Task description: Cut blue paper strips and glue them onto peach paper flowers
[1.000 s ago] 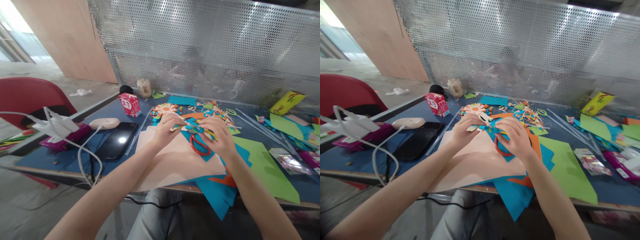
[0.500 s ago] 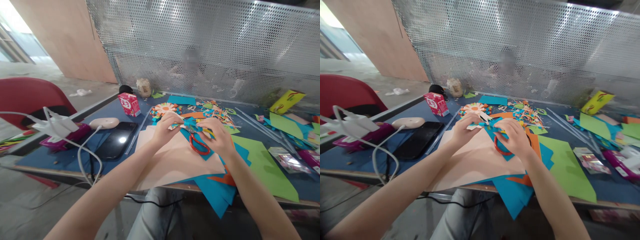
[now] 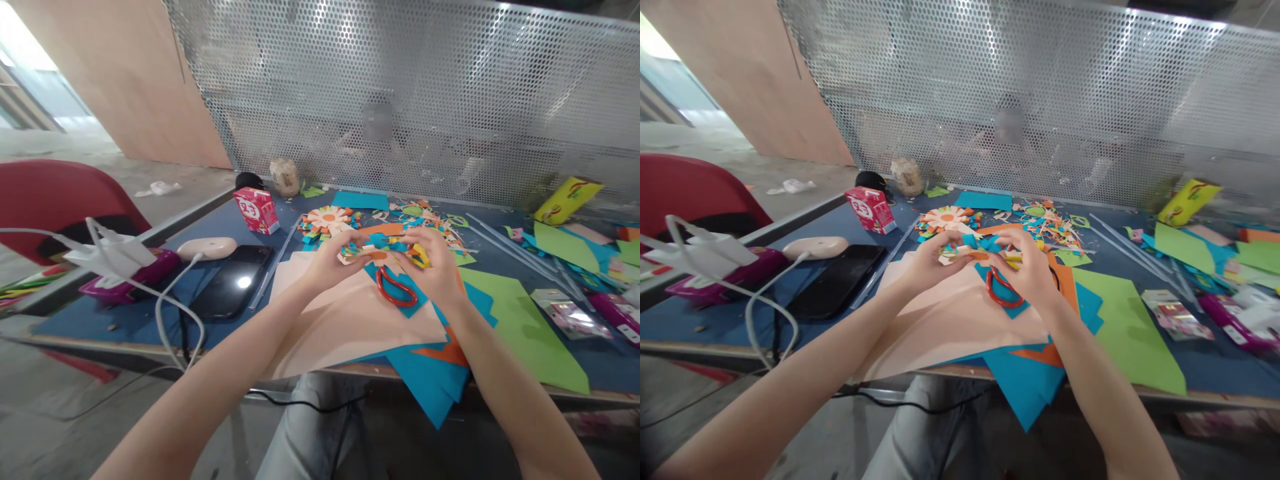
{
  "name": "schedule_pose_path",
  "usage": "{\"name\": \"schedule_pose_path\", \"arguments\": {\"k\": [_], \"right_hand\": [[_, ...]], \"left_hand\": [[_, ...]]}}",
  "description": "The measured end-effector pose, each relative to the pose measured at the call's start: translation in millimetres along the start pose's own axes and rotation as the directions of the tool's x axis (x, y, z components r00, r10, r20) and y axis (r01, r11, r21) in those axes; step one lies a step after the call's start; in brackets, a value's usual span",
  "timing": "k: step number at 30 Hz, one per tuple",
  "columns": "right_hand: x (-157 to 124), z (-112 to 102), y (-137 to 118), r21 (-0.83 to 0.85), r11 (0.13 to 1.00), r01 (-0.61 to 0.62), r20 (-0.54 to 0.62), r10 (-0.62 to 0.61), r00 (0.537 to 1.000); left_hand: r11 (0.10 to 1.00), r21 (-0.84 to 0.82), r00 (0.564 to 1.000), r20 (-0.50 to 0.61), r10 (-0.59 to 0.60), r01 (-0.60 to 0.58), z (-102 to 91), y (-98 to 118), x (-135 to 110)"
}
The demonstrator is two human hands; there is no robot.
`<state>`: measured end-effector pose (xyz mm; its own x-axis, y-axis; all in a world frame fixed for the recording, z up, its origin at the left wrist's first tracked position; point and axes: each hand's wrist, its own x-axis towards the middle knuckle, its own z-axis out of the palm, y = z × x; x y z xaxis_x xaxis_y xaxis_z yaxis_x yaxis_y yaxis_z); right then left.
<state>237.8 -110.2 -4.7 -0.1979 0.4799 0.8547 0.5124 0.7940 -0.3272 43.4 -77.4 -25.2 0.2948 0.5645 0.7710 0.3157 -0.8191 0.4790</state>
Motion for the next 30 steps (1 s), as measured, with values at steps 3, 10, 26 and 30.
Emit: {"name": "schedule_pose_path", "arguments": {"k": [3,10,26,30], "right_hand": [[-1,2,2,0.05,0.995,-0.089,0.006,0.089,0.996],[3,8,9,0.276,0.895,-0.35,0.059,0.348,0.936],[6,9,20,0.423,0.756,-0.5,0.17,0.475,0.863],[7,8,20,0.407,0.754,-0.515,0.167,0.493,0.854]], "left_hand": [[0.991,-0.096,0.995,0.06,-0.085,0.091,1.7,-3,-3],[0.88,-0.381,0.951,0.228,-0.209,0.284,5.5,-4,-6],[0.694,-0.53,0.868,0.373,-0.327,0.488,6.3,3,-3],[0.7,-0.516,0.863,0.388,-0.323,0.494,5.9,4,-3]]}}
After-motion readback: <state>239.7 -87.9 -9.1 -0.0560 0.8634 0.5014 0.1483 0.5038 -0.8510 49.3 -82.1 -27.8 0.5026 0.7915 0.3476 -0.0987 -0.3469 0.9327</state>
